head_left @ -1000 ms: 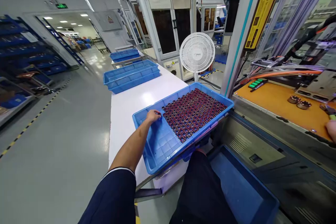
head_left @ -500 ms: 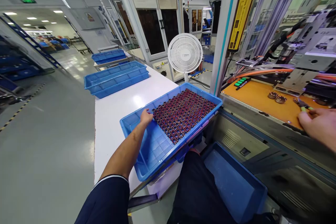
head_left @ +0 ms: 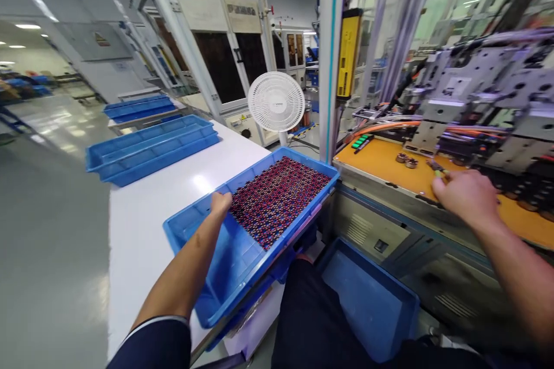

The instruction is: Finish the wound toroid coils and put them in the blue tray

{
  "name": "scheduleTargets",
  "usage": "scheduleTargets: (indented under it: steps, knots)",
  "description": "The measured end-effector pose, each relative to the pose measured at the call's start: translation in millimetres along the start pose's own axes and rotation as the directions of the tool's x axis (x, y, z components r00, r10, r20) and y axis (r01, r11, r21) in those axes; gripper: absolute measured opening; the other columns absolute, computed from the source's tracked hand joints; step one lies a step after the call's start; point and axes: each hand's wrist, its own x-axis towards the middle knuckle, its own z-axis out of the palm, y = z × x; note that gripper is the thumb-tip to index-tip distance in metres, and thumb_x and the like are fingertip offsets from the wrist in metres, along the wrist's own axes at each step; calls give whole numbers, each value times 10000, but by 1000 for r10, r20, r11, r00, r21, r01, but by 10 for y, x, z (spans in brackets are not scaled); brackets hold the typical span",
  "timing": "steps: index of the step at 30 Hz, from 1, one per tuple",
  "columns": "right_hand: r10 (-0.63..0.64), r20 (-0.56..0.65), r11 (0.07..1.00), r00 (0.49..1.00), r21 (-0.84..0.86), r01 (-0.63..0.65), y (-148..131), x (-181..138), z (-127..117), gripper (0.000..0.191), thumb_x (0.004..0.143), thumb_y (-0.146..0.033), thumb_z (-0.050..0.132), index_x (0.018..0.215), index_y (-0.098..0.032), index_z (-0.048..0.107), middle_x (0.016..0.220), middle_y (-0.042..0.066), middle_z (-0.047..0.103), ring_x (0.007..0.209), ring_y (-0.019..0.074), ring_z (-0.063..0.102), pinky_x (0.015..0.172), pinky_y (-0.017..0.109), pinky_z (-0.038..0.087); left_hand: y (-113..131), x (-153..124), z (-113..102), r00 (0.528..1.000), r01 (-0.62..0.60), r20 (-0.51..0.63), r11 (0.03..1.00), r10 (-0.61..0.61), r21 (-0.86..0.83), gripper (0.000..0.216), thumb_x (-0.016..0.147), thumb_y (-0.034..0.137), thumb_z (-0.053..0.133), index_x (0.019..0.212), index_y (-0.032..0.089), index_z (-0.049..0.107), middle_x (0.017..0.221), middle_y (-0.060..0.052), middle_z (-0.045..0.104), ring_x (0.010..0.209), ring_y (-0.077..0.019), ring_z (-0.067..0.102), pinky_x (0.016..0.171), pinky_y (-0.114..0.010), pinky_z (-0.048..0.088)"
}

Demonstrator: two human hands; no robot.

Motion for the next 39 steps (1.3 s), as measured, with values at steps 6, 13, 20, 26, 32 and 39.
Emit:
scheduleTargets:
  steps: [6, 13, 20, 26, 32, 39]
  knots:
    - [-15, -53, 1000, 998, 13, 16, -40, -26, 6, 410, 935, -344, 436, 1079, -62, 696, 1069, 195, 622, 986, 279, 580, 792, 347, 408, 1393, -899, 306, 747, -622, 161, 763, 645, -173, 514, 868, 219, 617, 1350, 87, 499, 1371, -134, 538, 1287, -238, 471, 1142, -342, 303]
    - [-57, -74, 994, 996, 87, 63, 5, -34, 16, 321, 949, -348, 513, 1044, -80, 661, 1083, 145, 622, 1046, 234, 566, 920, 387, 435, 2743, -2101, 1346, 359, -743, 417, 526, 835, -414, 538, 734, 85, 730, 1253, 82, 588, 1174, -158, 646, 1092, -246, 607, 1028, -390, 423]
    - [-191, -128, 963, 973, 165, 211, 43, -20, 44, 238, 942, -313, 572, 1016, -97, 640, 1074, 104, 628, 1054, 206, 572, 964, 388, 438, 3110, -2271, 1837, 370, -602, 513, 620, 775, -502, 576, 763, 75, 716, 1303, 116, 519, 962, -46, 652, 848, -166, 633, 842, -362, 521]
    - [-274, -174, 911, 946, 268, 313, 53, -19, 98, 218, 915, -301, 604, 1020, -113, 637, 1064, 87, 634, 1035, 198, 577, 954, 383, 443, 2782, -2022, 1460, 598, -487, 403, 713, 693, -504, 513, 707, 16, 680, 1198, 108, 563, 912, -37, 609, 938, -204, 598, 968, -433, 437]
    - [-233, -290, 859, 928, 387, 337, 78, 18, 152, 240, 863, -279, 646, 1010, -90, 648, 1051, 118, 650, 1025, 227, 597, 947, 417, 460, 2153, -2063, 817, 657, -168, 432, 679, 617, -714, 636, 703, 25, 602, 1300, 101, 395, 1037, -80, 593, 799, -128, 648, 837, -323, 528]
    - [-275, -520, 649, 809, 520, 555, -37, -869, -323, 359, 899, -313, 607, 1170, -78, 620, 1251, 152, 605, 1177, 224, 564, 1046, 354, 449, 971, -2928, 246, 395, -78, 434, 501, 809, -862, 567, 711, 133, 762, 1212, 164, 498, 1019, -64, 669, 893, -119, 655, 824, -237, 543]
